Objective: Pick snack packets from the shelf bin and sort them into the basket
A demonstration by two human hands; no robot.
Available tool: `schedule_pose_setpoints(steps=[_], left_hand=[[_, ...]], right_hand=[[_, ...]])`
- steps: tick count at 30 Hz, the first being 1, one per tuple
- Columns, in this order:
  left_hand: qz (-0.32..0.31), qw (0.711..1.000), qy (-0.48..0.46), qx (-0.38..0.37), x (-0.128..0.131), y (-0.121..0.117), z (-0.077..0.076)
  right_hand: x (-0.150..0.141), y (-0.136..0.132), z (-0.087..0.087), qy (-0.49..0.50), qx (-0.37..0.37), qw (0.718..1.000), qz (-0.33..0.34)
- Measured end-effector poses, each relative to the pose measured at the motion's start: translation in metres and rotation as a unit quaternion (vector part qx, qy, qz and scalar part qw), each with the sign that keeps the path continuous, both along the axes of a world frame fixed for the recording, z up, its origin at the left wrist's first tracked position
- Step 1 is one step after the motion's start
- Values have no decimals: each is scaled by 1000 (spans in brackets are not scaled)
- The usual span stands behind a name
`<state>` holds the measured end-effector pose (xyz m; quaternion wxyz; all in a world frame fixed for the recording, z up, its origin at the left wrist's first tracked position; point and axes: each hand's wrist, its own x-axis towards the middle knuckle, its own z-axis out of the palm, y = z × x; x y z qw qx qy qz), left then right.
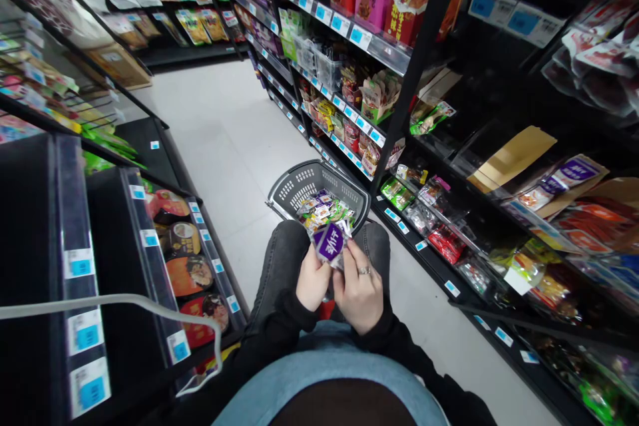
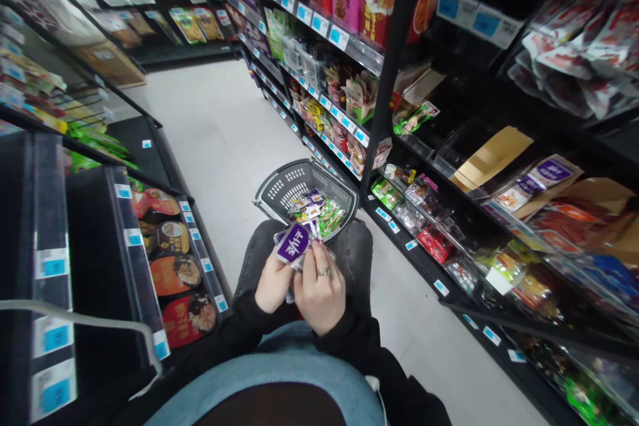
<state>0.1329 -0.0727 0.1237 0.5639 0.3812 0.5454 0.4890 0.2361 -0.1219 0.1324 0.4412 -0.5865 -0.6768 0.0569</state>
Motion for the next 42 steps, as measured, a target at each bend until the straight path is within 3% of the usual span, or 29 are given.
schedule_pose_setpoints(steps=[4, 9, 14, 16, 18, 20, 23, 30, 34, 37, 39, 42], left_hand=[[-8, 997, -79, -10, -6, 3, -5], [-21, 993, -113, -31, -2, 2, -2], [-21, 969, -193, -151, 1, 6, 13], [-21, 955, -220, -196, -4, 9, 18], [-49, 935, -266, -228, -10, 11, 21], [-101, 909, -324, -241, -15, 10, 23], [-154, 887, -364, -239, -14, 7, 23], [-85, 936, -278, -201, -1, 3, 24], [-66, 949, -234, -200, -4, 3, 25], [-56, 960, -210, -178, -4, 3, 22], [-46, 967, -196, -158, -2, 2, 21], [-42, 975, -178, -130, 0, 1, 18]], right_hand=[[8, 5, 6, 94, -35, 993, 61], [20, 11, -3, 236, -127, 963, -8], [37, 18, -17, 402, -203, 892, 43], [47, 20, -22, 481, -183, 857, 23], [57, 21, -27, 511, -156, 845, -26], [62, 21, -30, 495, -147, 854, -59], [57, 19, -29, 445, -157, 881, -41], [26, 12, -20, 333, -185, 923, 49], [29, 7, -6, 221, -95, 970, -35], [31, 4, 2, 179, -82, 980, -7], [30, 4, 4, 156, -110, 981, 34], [26, 6, 4, 158, -159, 974, 31]])
